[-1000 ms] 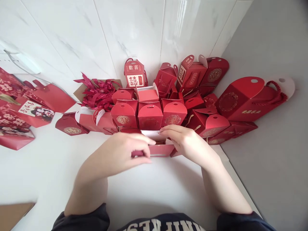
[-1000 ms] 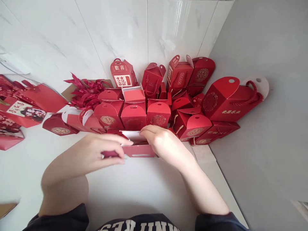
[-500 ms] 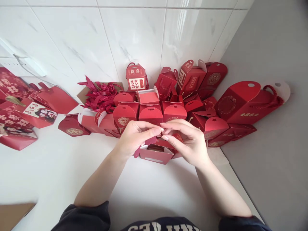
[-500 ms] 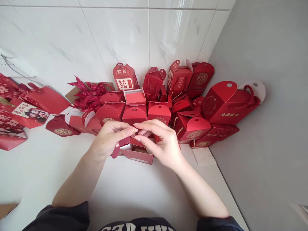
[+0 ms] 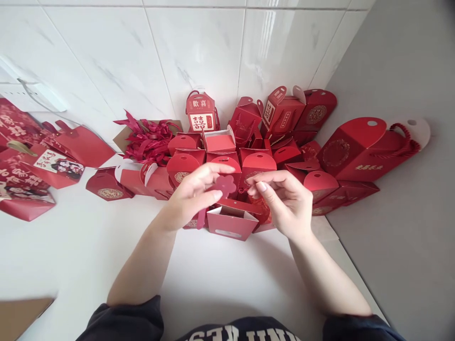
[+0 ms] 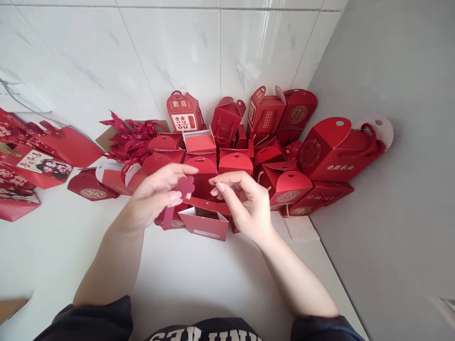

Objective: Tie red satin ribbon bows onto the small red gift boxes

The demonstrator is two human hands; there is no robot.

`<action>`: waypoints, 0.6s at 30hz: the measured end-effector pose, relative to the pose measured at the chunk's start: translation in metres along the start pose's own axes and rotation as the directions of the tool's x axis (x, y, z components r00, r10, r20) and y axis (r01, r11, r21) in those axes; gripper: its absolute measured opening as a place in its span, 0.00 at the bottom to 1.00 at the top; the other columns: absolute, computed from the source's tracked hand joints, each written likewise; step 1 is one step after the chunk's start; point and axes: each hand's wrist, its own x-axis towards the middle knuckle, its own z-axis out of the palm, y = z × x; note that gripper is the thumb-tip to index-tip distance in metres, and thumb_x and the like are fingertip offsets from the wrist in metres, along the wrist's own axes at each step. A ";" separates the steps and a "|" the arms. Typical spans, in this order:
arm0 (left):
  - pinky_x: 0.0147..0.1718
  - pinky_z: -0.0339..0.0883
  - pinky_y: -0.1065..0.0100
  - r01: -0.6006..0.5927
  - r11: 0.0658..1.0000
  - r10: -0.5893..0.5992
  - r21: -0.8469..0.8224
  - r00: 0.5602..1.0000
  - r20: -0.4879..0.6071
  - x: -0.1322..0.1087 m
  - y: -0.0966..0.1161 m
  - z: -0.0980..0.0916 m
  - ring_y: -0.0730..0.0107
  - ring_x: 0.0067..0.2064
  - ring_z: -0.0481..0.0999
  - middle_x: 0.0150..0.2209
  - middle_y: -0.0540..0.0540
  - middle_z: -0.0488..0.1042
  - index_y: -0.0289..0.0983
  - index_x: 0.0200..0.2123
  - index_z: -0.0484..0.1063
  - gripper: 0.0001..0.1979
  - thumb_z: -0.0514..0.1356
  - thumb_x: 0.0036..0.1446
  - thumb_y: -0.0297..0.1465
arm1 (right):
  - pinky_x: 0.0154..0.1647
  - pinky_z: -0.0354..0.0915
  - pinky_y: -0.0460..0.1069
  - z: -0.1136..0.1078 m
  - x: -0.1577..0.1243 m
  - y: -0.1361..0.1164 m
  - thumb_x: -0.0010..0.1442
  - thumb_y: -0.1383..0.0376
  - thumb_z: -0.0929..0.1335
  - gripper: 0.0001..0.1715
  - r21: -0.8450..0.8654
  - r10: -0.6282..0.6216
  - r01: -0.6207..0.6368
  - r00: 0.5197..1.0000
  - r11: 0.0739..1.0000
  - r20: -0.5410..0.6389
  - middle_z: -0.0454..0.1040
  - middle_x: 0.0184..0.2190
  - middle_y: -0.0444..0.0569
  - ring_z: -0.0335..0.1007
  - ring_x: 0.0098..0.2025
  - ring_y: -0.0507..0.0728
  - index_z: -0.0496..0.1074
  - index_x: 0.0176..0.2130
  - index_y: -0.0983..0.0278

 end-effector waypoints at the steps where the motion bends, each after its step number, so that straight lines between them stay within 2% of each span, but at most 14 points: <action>1: 0.40 0.70 0.69 0.002 0.992 0.000 0.128 1.000 -0.015 -0.002 0.001 -0.004 0.65 0.44 0.74 0.47 0.42 0.74 0.43 0.58 0.67 0.26 0.63 0.56 0.37 | 0.35 0.73 0.50 -0.004 0.002 0.000 0.65 0.68 0.67 0.08 0.001 0.020 -0.020 1.000 1.000 0.016 0.78 0.38 0.46 0.74 0.32 0.51 0.72 0.46 0.60; 3: 0.46 0.69 0.67 0.043 0.912 -0.049 0.407 0.999 0.003 -0.004 0.002 -0.013 0.58 0.56 0.70 0.57 0.44 0.69 0.48 0.61 0.65 0.35 0.69 0.48 0.39 | 0.31 0.70 0.48 -0.013 0.007 0.000 0.66 0.67 0.66 0.11 -0.025 0.063 -0.062 0.997 0.998 0.036 0.75 0.36 0.43 0.70 0.26 0.49 0.68 0.49 0.58; 4: 0.46 0.69 0.67 0.068 0.855 -0.095 0.514 0.995 0.025 -0.004 0.002 -0.017 0.57 0.57 0.69 0.59 0.45 0.67 0.49 0.61 0.64 0.38 0.70 0.46 0.40 | 0.28 0.67 0.47 -0.018 0.009 0.000 0.67 0.66 0.65 0.11 -0.057 0.089 -0.087 0.995 0.995 0.043 0.73 0.34 0.42 0.67 0.24 0.48 0.67 0.50 0.58; 6: 0.40 0.70 0.68 0.113 0.767 -0.193 0.632 0.979 0.060 0.000 -0.003 -0.022 0.59 0.50 0.74 0.57 0.45 0.70 0.49 0.61 0.64 0.38 0.69 0.47 0.42 | 0.26 0.62 0.47 -0.027 0.012 0.001 0.68 0.66 0.62 0.09 -0.186 0.157 -0.137 0.983 0.973 0.097 0.69 0.32 0.42 0.64 0.24 0.49 0.69 0.46 0.58; 9: 0.30 0.66 0.70 0.135 0.738 -0.271 0.661 0.957 0.107 0.009 -0.013 -0.025 0.66 0.34 0.75 0.44 0.47 0.77 0.45 0.55 0.71 0.28 0.66 0.50 0.43 | 0.30 0.60 0.49 -0.036 0.014 0.000 0.66 0.72 0.58 0.15 -0.423 0.265 -0.153 0.939 0.893 0.219 0.67 0.31 0.44 0.63 0.30 0.52 0.69 0.34 0.61; 11: 0.28 0.63 0.70 0.113 0.748 -0.256 0.655 0.958 0.127 0.016 -0.018 -0.025 0.68 0.31 0.73 0.36 0.49 0.77 0.42 0.46 0.75 0.20 0.66 0.51 0.42 | 0.32 0.59 0.49 -0.039 0.014 -0.001 0.62 0.75 0.57 0.16 -0.533 0.291 -0.125 0.926 0.836 0.239 0.66 0.30 0.44 0.62 0.30 0.53 0.65 0.30 0.61; 14: 0.29 0.62 0.71 0.101 0.766 -0.211 0.635 0.972 0.100 0.023 -0.024 -0.024 0.68 0.32 0.73 0.33 0.49 0.77 0.39 0.37 0.76 0.13 0.66 0.51 0.40 | 0.35 0.60 0.49 -0.040 0.013 0.000 0.63 0.74 0.58 0.13 -0.623 0.278 -0.061 0.925 0.780 0.257 0.65 0.32 0.44 0.62 0.32 0.53 0.63 0.30 0.61; 17: 0.29 0.62 0.71 0.106 0.787 -0.196 0.608 0.977 0.083 0.027 -0.028 -0.022 0.69 0.32 0.73 0.32 0.49 0.77 0.38 0.33 0.75 0.12 0.66 0.51 0.41 | 0.37 0.62 0.49 -0.037 0.012 0.005 0.64 0.63 0.66 0.05 -0.649 0.305 -0.005 0.886 0.760 0.350 0.65 0.36 0.46 0.63 0.33 0.53 0.66 0.36 0.62; 18: 0.29 0.62 0.71 0.099 0.791 -0.185 0.603 0.979 0.081 0.028 -0.029 -0.021 0.69 0.32 0.72 0.32 0.50 0.77 0.37 0.32 0.75 0.12 0.66 0.51 0.41 | 0.36 0.63 0.49 -0.036 0.012 0.008 0.62 0.59 0.69 0.10 -0.654 0.320 0.015 0.864 0.756 0.389 0.66 0.38 0.46 0.63 0.33 0.53 0.66 0.38 0.62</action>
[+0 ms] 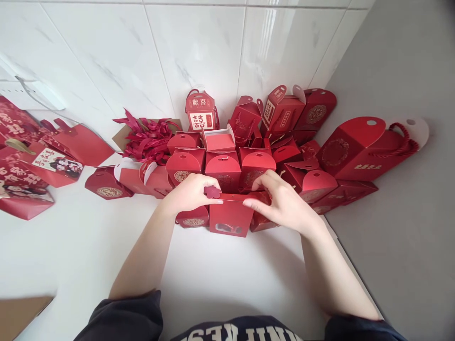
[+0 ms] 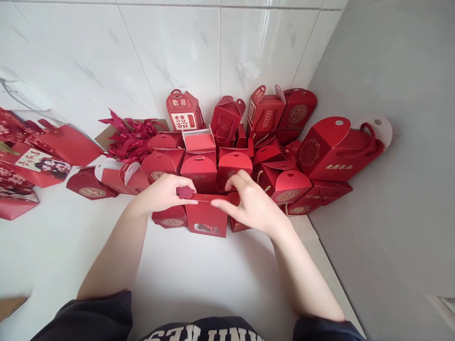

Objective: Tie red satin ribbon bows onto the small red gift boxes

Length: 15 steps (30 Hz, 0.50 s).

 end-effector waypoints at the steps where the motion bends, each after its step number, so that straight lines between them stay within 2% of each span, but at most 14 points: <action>1: 0.29 0.62 0.71 -0.012 1.000 0.012 -0.001 1.000 -0.006 0.001 -0.001 0.001 0.69 0.32 0.72 0.31 0.50 0.77 0.37 0.31 0.75 0.12 0.66 0.52 0.41 | 0.35 0.63 0.49 0.003 0.001 0.002 0.60 0.57 0.71 0.14 -0.019 -0.017 0.018 0.999 1.000 0.046 0.66 0.40 0.47 0.64 0.32 0.53 0.67 0.41 0.62; 3: 0.29 0.62 0.71 -0.033 0.999 0.033 0.004 0.999 -0.014 0.003 -0.002 0.003 0.69 0.32 0.72 0.30 0.50 0.76 0.37 0.31 0.75 0.12 0.66 0.52 0.41 | 0.34 0.63 0.49 0.008 0.004 0.007 0.61 0.56 0.71 0.14 -0.063 -0.055 0.063 0.991 0.996 0.124 0.66 0.39 0.47 0.63 0.31 0.52 0.68 0.40 0.63; 6: 0.29 0.62 0.71 -0.039 0.999 0.039 0.017 0.999 -0.010 0.003 -0.004 0.001 0.69 0.32 0.72 0.31 0.49 0.77 0.37 0.32 0.76 0.12 0.66 0.52 0.41 | 0.32 0.60 0.48 0.015 0.009 0.015 0.66 0.61 0.67 0.11 -0.105 -0.125 0.144 0.977 0.984 0.175 0.65 0.33 0.45 0.62 0.30 0.52 0.67 0.32 0.63; 9: 0.33 0.64 0.70 -0.066 0.998 0.063 0.016 0.990 0.127 -0.001 -0.005 -0.008 0.67 0.35 0.74 0.36 0.48 0.79 0.39 0.39 0.79 0.15 0.68 0.49 0.40 | 0.30 0.57 0.46 0.017 0.011 0.019 0.66 0.67 0.65 0.12 -0.098 -0.169 0.191 0.965 0.977 0.202 0.64 0.30 0.44 0.58 0.28 0.51 0.64 0.29 0.63; 12: 0.39 0.68 0.69 -0.038 0.994 0.064 -0.105 0.965 0.255 -0.004 -0.004 -0.014 0.63 0.40 0.77 0.42 0.46 0.80 0.41 0.47 0.79 0.21 0.67 0.49 0.42 | 0.29 0.54 0.46 0.018 0.010 0.018 0.64 0.70 0.65 0.13 -0.084 -0.172 0.193 0.962 0.978 0.212 0.63 0.29 0.43 0.57 0.27 0.50 0.63 0.27 0.64; 15: 0.40 0.69 0.67 0.005 0.974 0.040 -0.228 0.981 0.191 -0.002 0.000 -0.007 0.61 0.41 0.78 0.42 0.44 0.81 0.39 0.44 0.81 0.19 0.62 0.55 0.44 | 0.28 0.53 0.46 0.018 0.009 0.015 0.62 0.73 0.64 0.13 -0.075 -0.163 0.182 0.963 0.980 0.214 0.63 0.28 0.43 0.56 0.26 0.49 0.62 0.27 0.64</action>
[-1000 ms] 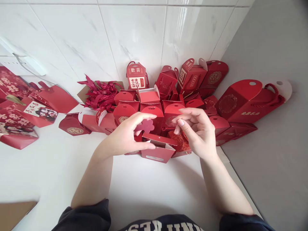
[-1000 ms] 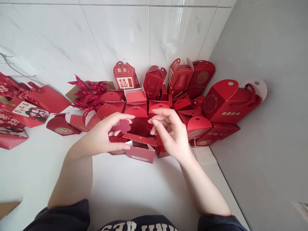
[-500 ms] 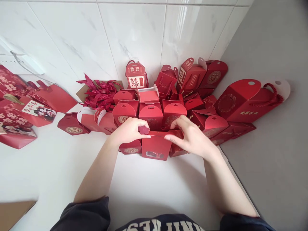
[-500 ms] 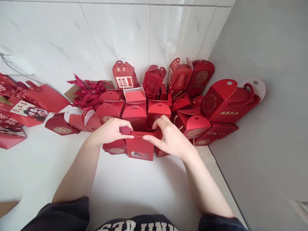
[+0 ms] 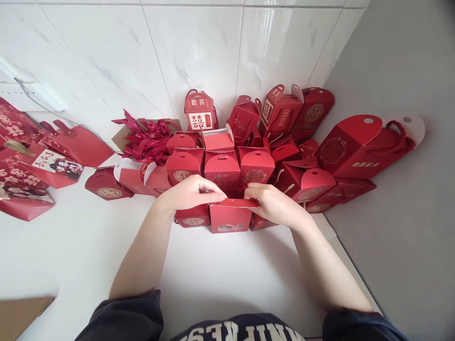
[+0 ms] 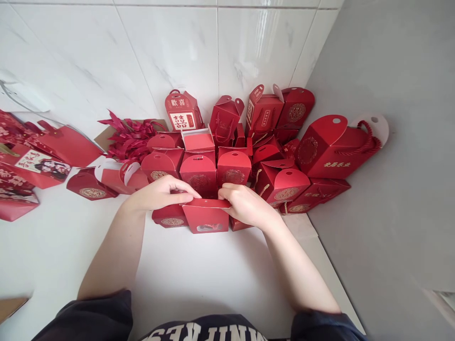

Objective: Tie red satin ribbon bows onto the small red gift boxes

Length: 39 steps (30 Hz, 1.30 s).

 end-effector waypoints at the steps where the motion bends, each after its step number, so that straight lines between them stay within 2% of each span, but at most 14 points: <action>1: 0.40 0.69 0.67 -0.010 1.000 0.011 0.007 0.999 -0.039 0.003 0.000 0.004 0.62 0.40 0.78 0.40 0.45 0.81 0.39 0.42 0.82 0.18 0.62 0.55 0.44 | 0.28 0.53 0.46 0.000 0.000 -0.001 0.61 0.74 0.64 0.12 0.002 0.004 -0.004 1.000 1.000 0.003 0.62 0.28 0.43 0.55 0.26 0.49 0.62 0.26 0.63; 6: 0.35 0.65 0.70 -0.035 0.988 0.050 0.153 0.994 -0.096 0.012 0.000 0.017 0.68 0.35 0.74 0.33 0.49 0.80 0.39 0.35 0.82 0.13 0.65 0.52 0.42 | 0.28 0.54 0.45 -0.001 0.001 -0.001 0.58 0.77 0.64 0.12 0.032 0.042 -0.043 0.999 0.999 0.008 0.63 0.29 0.43 0.57 0.27 0.49 0.63 0.27 0.63; 9: 0.34 0.64 0.70 -0.047 0.983 0.067 0.179 0.992 -0.107 0.011 0.000 0.018 0.70 0.33 0.74 0.32 0.50 0.80 0.39 0.34 0.82 0.11 0.64 0.54 0.39 | 0.30 0.58 0.46 -0.006 -0.001 -0.003 0.60 0.66 0.70 0.06 0.073 0.042 -0.048 0.996 0.996 0.078 0.65 0.33 0.44 0.62 0.30 0.50 0.68 0.32 0.63; 12: 0.32 0.63 0.71 -0.075 0.976 0.101 0.203 0.988 -0.119 0.010 0.002 0.019 0.70 0.31 0.73 0.31 0.49 0.80 0.38 0.32 0.82 0.10 0.63 0.54 0.37 | 0.31 0.60 0.46 -0.010 -0.004 -0.007 0.54 0.52 0.75 0.21 0.142 0.024 -0.047 0.987 0.989 0.156 0.67 0.37 0.45 0.66 0.32 0.52 0.70 0.39 0.62; 13: 0.32 0.63 0.71 -0.081 0.975 0.108 0.207 0.987 -0.121 0.010 0.002 0.019 0.70 0.31 0.73 0.30 0.49 0.80 0.38 0.32 0.82 0.10 0.63 0.54 0.37 | 0.31 0.60 0.46 -0.011 -0.004 -0.008 0.56 0.51 0.74 0.20 0.148 0.021 -0.043 0.988 0.988 0.151 0.67 0.37 0.45 0.66 0.33 0.52 0.70 0.40 0.62; 15: 0.31 0.63 0.70 -0.085 0.973 0.111 0.215 0.987 -0.113 0.010 0.002 0.020 0.70 0.31 0.73 0.30 0.49 0.80 0.38 0.32 0.82 0.10 0.63 0.54 0.37 | 0.32 0.59 0.47 -0.009 -0.003 -0.008 0.63 0.54 0.68 0.14 0.114 0.013 -0.025 0.995 0.993 0.103 0.67 0.34 0.45 0.63 0.31 0.52 0.68 0.36 0.63; 18: 0.33 0.63 0.70 -0.098 0.964 0.123 0.245 0.989 -0.086 0.007 0.003 0.017 0.69 0.32 0.73 0.34 0.48 0.79 0.39 0.36 0.80 0.10 0.63 0.55 0.37 | 0.31 0.56 0.47 -0.005 0.000 -0.008 0.68 0.63 0.62 0.15 0.049 -0.028 0.025 0.998 0.998 0.058 0.63 0.28 0.43 0.57 0.28 0.51 0.62 0.29 0.62; 21: 0.31 0.62 0.70 -0.046 0.955 0.127 0.294 0.956 -0.263 -0.003 0.009 0.012 0.70 0.33 0.71 0.37 0.48 0.77 0.38 0.37 0.77 0.15 0.66 0.51 0.42 | 0.30 0.54 0.47 -0.002 0.002 -0.010 0.66 0.66 0.61 0.15 0.062 -0.061 0.058 0.996 0.996 0.057 0.61 0.27 0.42 0.54 0.27 0.51 0.57 0.27 0.62; 23: 0.27 0.59 0.70 0.044 0.958 0.073 0.285 0.920 -0.386 -0.012 0.015 0.012 0.71 0.29 0.69 0.30 0.49 0.74 0.37 0.30 0.73 0.18 0.64 0.52 0.48 | 0.28 0.52 0.47 -0.001 0.001 -0.014 0.63 0.69 0.63 0.16 0.079 -0.029 0.024 0.998 0.997 0.060 0.60 0.25 0.41 0.52 0.26 0.50 0.54 0.25 0.61; 24: 0.25 0.57 0.70 0.087 0.962 0.023 0.259 0.919 -0.393 -0.016 0.019 0.014 0.72 0.26 0.68 0.26 0.50 0.73 0.37 0.27 0.71 0.21 0.62 0.54 0.50 | 0.27 0.51 0.47 -0.001 0.000 -0.016 0.62 0.69 0.63 0.17 0.089 0.003 -0.010 0.997 0.996 0.071 0.58 0.24 0.40 0.50 0.25 0.50 0.53 0.24 0.62; 28: 0.23 0.55 0.69 0.151 0.961 -0.095 0.230 0.967 -0.237 -0.027 0.032 0.029 0.72 0.23 0.68 0.22 0.51 0.72 0.39 0.24 0.72 0.25 0.54 0.60 0.53 | 0.27 0.52 0.47 0.003 -0.001 -0.029 0.67 0.64 0.60 0.18 0.201 0.046 -0.081 0.984 0.976 0.174 0.62 0.22 0.41 0.53 0.24 0.50 0.56 0.24 0.62; 33: 0.22 0.48 0.68 0.180 0.823 -0.031 0.539 0.961 -0.274 -0.029 0.035 0.043 0.70 0.21 0.64 0.19 0.50 0.69 0.38 0.21 0.66 0.24 0.59 0.54 0.53 | 0.30 0.56 0.47 0.009 0.001 -0.036 0.69 0.65 0.57 0.14 0.323 -0.045 -0.047 0.961 0.945 0.274 0.67 0.28 0.43 0.60 0.28 0.51 0.61 0.31 0.62; 36: 0.23 0.47 0.68 0.170 0.776 -0.033 0.607 0.972 -0.231 -0.028 0.031 0.041 0.68 0.23 0.66 0.22 0.50 0.70 0.39 0.26 0.67 0.18 0.62 0.53 0.47 | 0.30 0.57 0.47 0.013 0.002 -0.036 0.69 0.67 0.57 0.10 0.356 -0.094 -0.036 0.935 0.934 0.343 0.67 0.29 0.42 0.59 0.28 0.51 0.63 0.36 0.62; 39: 0.23 0.46 0.67 0.135 0.749 -0.036 0.649 0.986 -0.163 -0.025 0.027 0.036 0.68 0.23 0.65 0.21 0.50 0.69 0.39 0.23 0.66 0.12 0.59 0.56 0.38 | 0.34 0.60 0.47 0.012 0.001 -0.037 0.68 0.69 0.56 0.10 0.356 -0.092 -0.016 0.955 0.934 0.283 0.70 0.34 0.43 0.63 0.31 0.51 0.65 0.40 0.61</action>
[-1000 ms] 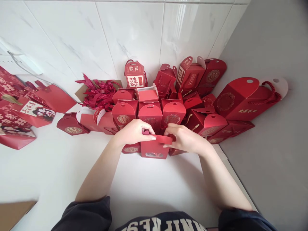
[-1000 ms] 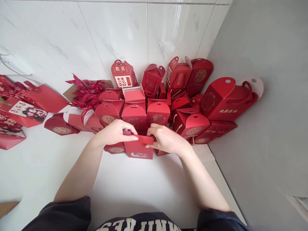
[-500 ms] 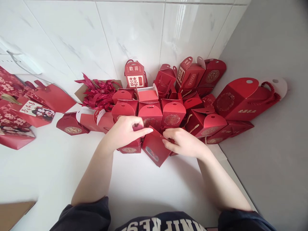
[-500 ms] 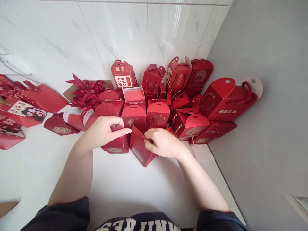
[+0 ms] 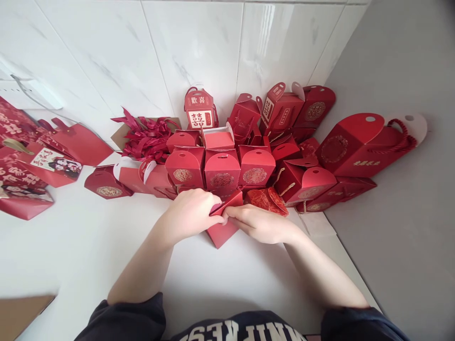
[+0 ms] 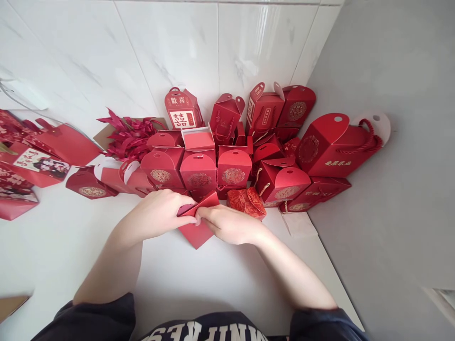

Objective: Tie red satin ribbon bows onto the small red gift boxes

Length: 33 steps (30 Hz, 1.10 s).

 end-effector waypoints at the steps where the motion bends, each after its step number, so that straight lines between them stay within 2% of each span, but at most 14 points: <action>1: 0.23 0.45 0.67 -0.009 1.000 0.009 0.007 1.000 0.012 0.002 -0.002 0.000 0.68 0.23 0.64 0.20 0.50 0.68 0.38 0.22 0.65 0.12 0.58 0.56 0.35 | 0.33 0.60 0.47 -0.001 -0.001 -0.001 0.69 0.69 0.56 0.11 0.008 0.017 -0.017 0.999 1.000 -0.047 0.70 0.34 0.43 0.63 0.31 0.51 0.65 0.42 0.60; 5: 0.24 0.45 0.67 -0.058 0.997 0.058 -0.042 0.998 -0.006 0.016 -0.010 0.003 0.70 0.22 0.62 0.18 0.51 0.66 0.38 0.19 0.67 0.15 0.57 0.57 0.34 | 0.27 0.57 0.46 -0.006 -0.007 -0.006 0.72 0.63 0.53 0.14 0.017 0.153 -0.156 0.939 0.988 -0.307 0.71 0.30 0.40 0.62 0.25 0.50 0.63 0.47 0.57; 8: 0.26 0.50 0.68 -0.123 0.983 0.114 -0.139 0.991 -0.072 0.025 -0.011 0.007 0.70 0.24 0.67 0.21 0.50 0.71 0.39 0.22 0.73 0.14 0.57 0.58 0.36 | 0.34 0.61 0.47 -0.007 -0.006 -0.004 0.70 0.62 0.59 0.10 -0.126 0.135 -0.213 0.883 0.969 -0.450 0.75 0.38 0.43 0.69 0.33 0.52 0.68 0.46 0.58; 12: 0.29 0.58 0.69 -0.181 0.940 0.158 -0.289 0.982 -0.100 0.030 -0.010 0.011 0.67 0.29 0.73 0.26 0.49 0.76 0.39 0.28 0.78 0.12 0.59 0.58 0.38 | 0.36 0.61 0.47 -0.007 -0.005 0.002 0.65 0.64 0.66 0.04 -0.249 0.121 -0.268 0.868 0.931 -0.482 0.76 0.36 0.44 0.70 0.35 0.53 0.72 0.38 0.60; 15: 0.31 0.63 0.69 -0.155 0.893 0.113 -0.422 0.986 -0.123 0.027 -0.011 0.011 0.66 0.33 0.74 0.33 0.48 0.77 0.39 0.38 0.78 0.13 0.62 0.55 0.42 | 0.33 0.59 0.46 -0.008 -0.007 0.002 0.63 0.66 0.67 0.05 -0.267 0.131 -0.275 0.882 0.924 -0.453 0.77 0.33 0.42 0.70 0.33 0.52 0.73 0.35 0.60; 17: 0.33 0.67 0.69 -0.141 0.824 0.045 -0.549 0.982 -0.185 0.025 -0.015 0.010 0.66 0.36 0.75 0.39 0.46 0.77 0.41 0.50 0.74 0.20 0.62 0.56 0.42 | 0.31 0.58 0.46 -0.008 -0.007 0.001 0.64 0.67 0.67 0.06 -0.275 0.146 -0.292 0.881 0.916 -0.450 0.77 0.32 0.42 0.69 0.31 0.52 0.72 0.34 0.60; 19: 0.33 0.68 0.69 -0.166 0.702 -0.009 -0.692 0.970 -0.242 0.025 -0.020 0.008 0.69 0.36 0.74 0.40 0.45 0.76 0.42 0.58 0.69 0.21 0.56 0.62 0.37 | 0.30 0.57 0.46 -0.008 -0.006 0.000 0.64 0.66 0.66 0.06 -0.277 0.162 -0.314 0.873 0.908 -0.459 0.77 0.31 0.42 0.68 0.29 0.51 0.72 0.34 0.61; 20: 0.33 0.68 0.68 -0.184 0.639 -0.029 -0.747 0.964 -0.263 0.025 -0.021 0.007 0.70 0.34 0.73 0.39 0.45 0.76 0.41 0.56 0.70 0.19 0.52 0.64 0.35 | 0.30 0.56 0.46 -0.008 -0.006 0.000 0.64 0.66 0.66 0.06 -0.276 0.168 -0.323 0.869 0.905 -0.466 0.77 0.31 0.42 0.67 0.28 0.51 0.72 0.34 0.61; 22: 0.34 0.69 0.67 -0.212 0.573 -0.045 -0.792 0.956 -0.288 0.024 -0.023 0.005 0.70 0.32 0.72 0.33 0.45 0.75 0.37 0.44 0.76 0.16 0.49 0.66 0.32 | 0.30 0.56 0.46 -0.008 -0.004 0.001 0.64 0.66 0.66 0.06 -0.276 0.171 -0.331 0.863 0.903 -0.475 0.77 0.31 0.42 0.67 0.28 0.51 0.72 0.34 0.61; 24: 0.38 0.70 0.66 -0.227 0.589 -0.035 -0.775 0.951 -0.306 0.024 -0.021 0.003 0.69 0.33 0.74 0.31 0.45 0.76 0.36 0.34 0.77 0.15 0.52 0.66 0.33 | 0.30 0.56 0.46 -0.009 -0.003 0.002 0.64 0.66 0.67 0.05 -0.276 0.171 -0.333 0.861 0.902 -0.480 0.78 0.31 0.42 0.68 0.29 0.51 0.72 0.34 0.61; 26: 0.41 0.72 0.66 -0.252 0.636 0.006 -0.730 0.947 -0.322 0.023 -0.019 0.001 0.67 0.37 0.77 0.34 0.45 0.78 0.37 0.35 0.78 0.13 0.55 0.66 0.35 | 0.30 0.56 0.46 -0.009 -0.003 0.003 0.64 0.66 0.67 0.05 -0.272 0.169 -0.328 0.863 0.905 -0.477 0.78 0.32 0.42 0.68 0.29 0.52 0.72 0.35 0.60; 29: 0.44 0.72 0.65 -0.346 0.766 0.070 -0.542 0.883 -0.464 0.023 -0.017 0.003 0.65 0.44 0.78 0.41 0.45 0.80 0.42 0.41 0.80 0.10 0.57 0.65 0.33 | 0.30 0.56 0.46 -0.009 -0.005 0.002 0.64 0.65 0.67 0.05 -0.266 0.163 -0.315 0.868 0.911 -0.468 0.78 0.32 0.43 0.68 0.29 0.52 0.73 0.35 0.60; 31: 0.43 0.70 0.64 -0.377 0.869 0.123 -0.319 0.791 -0.600 0.025 -0.017 0.006 0.67 0.41 0.78 0.37 0.47 0.80 0.45 0.42 0.81 0.11 0.58 0.64 0.31 | 0.30 0.56 0.46 -0.009 -0.006 0.001 0.64 0.65 0.67 0.05 -0.262 0.166 -0.315 0.869 0.912 -0.465 0.78 0.31 0.43 0.68 0.28 0.52 0.73 0.35 0.60; 33: 0.38 0.70 0.66 -0.393 0.907 0.185 -0.152 0.695 -0.695 0.026 -0.019 0.010 0.71 0.32 0.77 0.29 0.50 0.79 0.47 0.42 0.81 0.11 0.60 0.63 0.29 | 0.30 0.55 0.46 -0.009 -0.006 0.000 0.63 0.66 0.67 0.05 -0.259 0.175 -0.323 0.867 0.910 -0.467 0.78 0.30 0.42 0.68 0.28 0.52 0.72 0.34 0.61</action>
